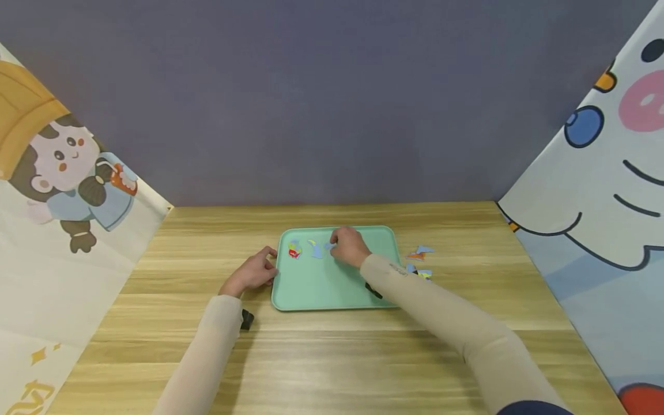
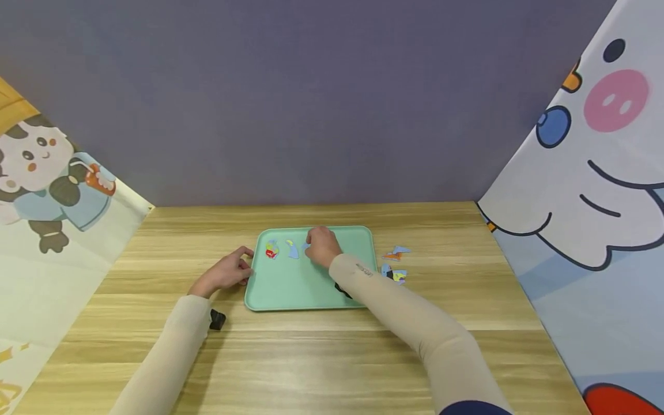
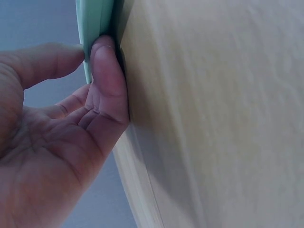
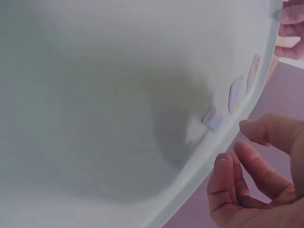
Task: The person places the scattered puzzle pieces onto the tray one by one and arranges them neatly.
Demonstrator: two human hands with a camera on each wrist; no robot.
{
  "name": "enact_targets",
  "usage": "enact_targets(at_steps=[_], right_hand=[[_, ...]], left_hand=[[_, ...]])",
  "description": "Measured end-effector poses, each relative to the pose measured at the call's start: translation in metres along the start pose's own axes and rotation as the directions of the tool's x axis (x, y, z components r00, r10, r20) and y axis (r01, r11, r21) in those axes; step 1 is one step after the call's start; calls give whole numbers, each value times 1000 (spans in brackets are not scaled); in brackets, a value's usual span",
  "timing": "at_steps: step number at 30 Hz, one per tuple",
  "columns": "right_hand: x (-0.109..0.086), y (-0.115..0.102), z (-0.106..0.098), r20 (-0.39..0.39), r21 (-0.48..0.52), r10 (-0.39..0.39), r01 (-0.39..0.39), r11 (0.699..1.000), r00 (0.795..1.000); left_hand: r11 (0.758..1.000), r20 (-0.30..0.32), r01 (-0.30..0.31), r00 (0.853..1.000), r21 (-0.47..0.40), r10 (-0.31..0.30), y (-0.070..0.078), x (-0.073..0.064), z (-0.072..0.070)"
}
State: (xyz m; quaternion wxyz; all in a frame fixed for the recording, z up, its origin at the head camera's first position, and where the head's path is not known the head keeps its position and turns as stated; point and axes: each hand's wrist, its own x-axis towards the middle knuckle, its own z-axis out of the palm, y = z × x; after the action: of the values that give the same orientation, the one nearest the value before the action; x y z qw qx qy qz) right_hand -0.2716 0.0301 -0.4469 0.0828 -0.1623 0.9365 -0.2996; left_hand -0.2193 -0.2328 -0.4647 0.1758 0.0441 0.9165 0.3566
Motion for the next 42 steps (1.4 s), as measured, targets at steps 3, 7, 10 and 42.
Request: enact_targets(at_steps=[3,7,10,42], right_hand=[[-5,7,-8,-9,23,5,-5,1000,1000],[-12,18,-19,-27,42,9,-8,999,1000],[-17,28,-28,-45,42,7,-5,999,999],[-99,149,-92,-112,-61,154,-162,985,982]], left_hand=[[1000,1,-1,1000,7,1,-1,-1,0],[1000,3,0,1000,4,0,-1,-1,0],[1000,4,-3,1000,5,3,-1,-1,0],[1000,19,-28,999,-6,28,-1,0,-1]])
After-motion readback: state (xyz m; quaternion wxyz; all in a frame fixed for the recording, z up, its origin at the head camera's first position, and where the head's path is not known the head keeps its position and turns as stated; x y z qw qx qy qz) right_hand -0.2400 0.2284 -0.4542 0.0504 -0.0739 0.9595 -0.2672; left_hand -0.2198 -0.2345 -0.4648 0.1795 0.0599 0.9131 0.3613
